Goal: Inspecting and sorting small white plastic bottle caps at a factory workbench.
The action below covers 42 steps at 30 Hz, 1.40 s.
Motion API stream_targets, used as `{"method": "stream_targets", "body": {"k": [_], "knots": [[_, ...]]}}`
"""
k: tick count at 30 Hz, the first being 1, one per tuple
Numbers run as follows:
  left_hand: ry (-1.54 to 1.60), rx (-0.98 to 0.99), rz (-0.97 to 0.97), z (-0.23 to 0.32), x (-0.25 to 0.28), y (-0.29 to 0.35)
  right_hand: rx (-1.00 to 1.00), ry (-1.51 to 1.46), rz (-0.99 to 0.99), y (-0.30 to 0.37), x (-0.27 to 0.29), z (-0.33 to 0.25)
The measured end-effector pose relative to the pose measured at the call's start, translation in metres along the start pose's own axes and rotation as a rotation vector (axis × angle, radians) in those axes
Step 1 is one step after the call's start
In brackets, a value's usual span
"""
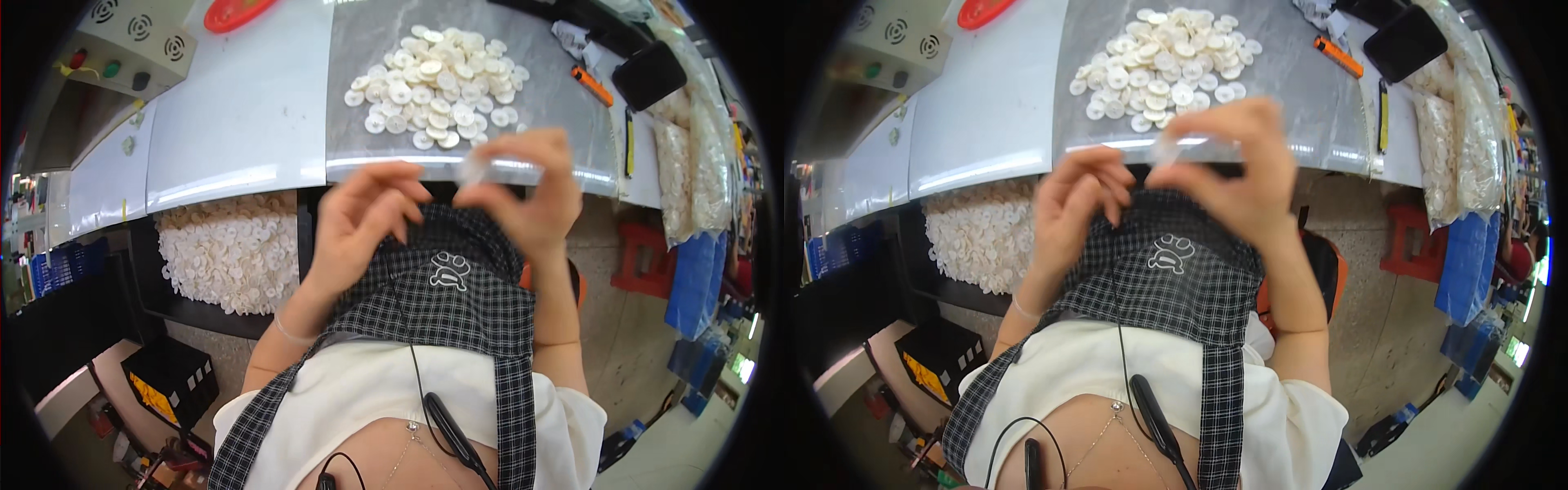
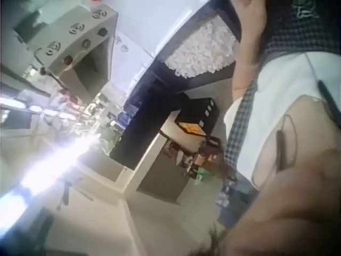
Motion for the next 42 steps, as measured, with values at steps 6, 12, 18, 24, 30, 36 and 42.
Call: {"method": "stream_targets", "body": {"k": [6,12,18,24,30,36,42], "knots": [[0.486,0.226,-0.284,-0.038,-0.021,0.016,-0.126,-0.148,-0.150,0.022,-0.041,-0.014],[0.341,0.127,-0.097,-0.019,0.010,0.000,-0.063,0.035,-0.150,0.031,-0.023,0.018],[0.238,0.030,-0.002,0.002,0.027,-0.008,0.013,0.201,-0.228,0.030,-0.018,0.009],[-0.157,-0.286,0.225,0.055,0.071,-0.026,-0.057,-0.032,0.123,-0.061,0.014,0.005],[0.066,-0.334,0.308,0.046,0.105,-0.047,0.040,-0.022,0.117,-0.157,0.001,-0.033],[-0.067,-0.343,0.256,0.047,0.099,-0.042,0.051,-0.017,-0.020,-0.203,-0.038,-0.022],[0.255,-0.246,0.078,0.062,0.078,-0.027,0.038,0.113,-0.416,-0.129,-0.094,-0.003]]}}
Point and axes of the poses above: each hand's wrist, its own y-axis away from the middle knuckle, its own x-axis out of the back of the hand, z = x × y, the point moved 9 cm from there along -y, towards the middle knuckle, and after that the axes turned 6 degrees about z, right-handed, at the moved point
